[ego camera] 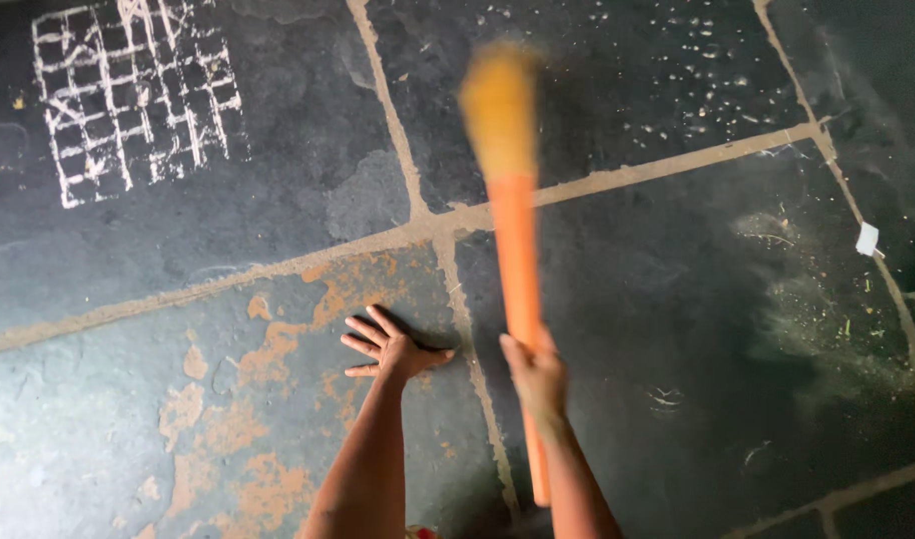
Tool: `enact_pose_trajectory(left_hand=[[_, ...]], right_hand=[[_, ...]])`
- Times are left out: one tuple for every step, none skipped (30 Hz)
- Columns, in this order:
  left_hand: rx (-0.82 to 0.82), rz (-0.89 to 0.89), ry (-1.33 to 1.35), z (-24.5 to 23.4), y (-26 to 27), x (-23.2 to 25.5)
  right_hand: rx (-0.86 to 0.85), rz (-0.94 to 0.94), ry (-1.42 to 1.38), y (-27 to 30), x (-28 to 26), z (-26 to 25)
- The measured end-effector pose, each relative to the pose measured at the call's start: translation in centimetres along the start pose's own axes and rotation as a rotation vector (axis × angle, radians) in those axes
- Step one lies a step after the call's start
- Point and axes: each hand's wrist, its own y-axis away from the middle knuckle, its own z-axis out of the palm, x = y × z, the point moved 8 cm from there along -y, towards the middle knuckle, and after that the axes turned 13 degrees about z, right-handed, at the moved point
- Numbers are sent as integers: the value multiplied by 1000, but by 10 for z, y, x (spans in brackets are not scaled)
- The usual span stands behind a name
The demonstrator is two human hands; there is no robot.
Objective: The person sweeps debris from a stone floor into a pile using a small broom and their hand.
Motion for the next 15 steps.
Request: enact_pose_trajectory(left_hand=[[18,18,6,0,-1,-1],[36,35,11,-1,-2,-1],[34,39,10,0,-4,-2],[31,44,9,1,-4,-3],[29,50,9,1,-6,-2],[30,49,9,1,-7,-2],[33,44,10,1,-7,-2],[35,39,11,1,-6,-3],[32,44,12,1,-6,-2],[29,49,13,0,-5,-2],[27,50,16,-1,-4,-2],[23,47,20,0,-2,-1],[20,47,22,-1,0,0],[18,48,23,-2,2,2],[20,54,27,-2,3,2]], right_hand=[[18,-248,83,-5,-28,20],[31,-496,167,-8,-51,37],[14,-555,228,-23,-61,49],[-4,-614,288,-36,-68,58],[-20,-674,350,-45,-72,64],[-82,-512,256,-62,-62,60],[-150,-351,165,-75,-50,54],[-218,-189,76,-85,-37,47],[-175,-123,-16,-89,-28,27],[-131,-56,-108,-89,-16,7],[-64,46,-214,-87,0,-12],[4,149,-318,-81,16,-29],[68,167,-377,-72,25,-46],[131,185,-435,-64,30,-59],[167,169,-488,-54,31,-61]])
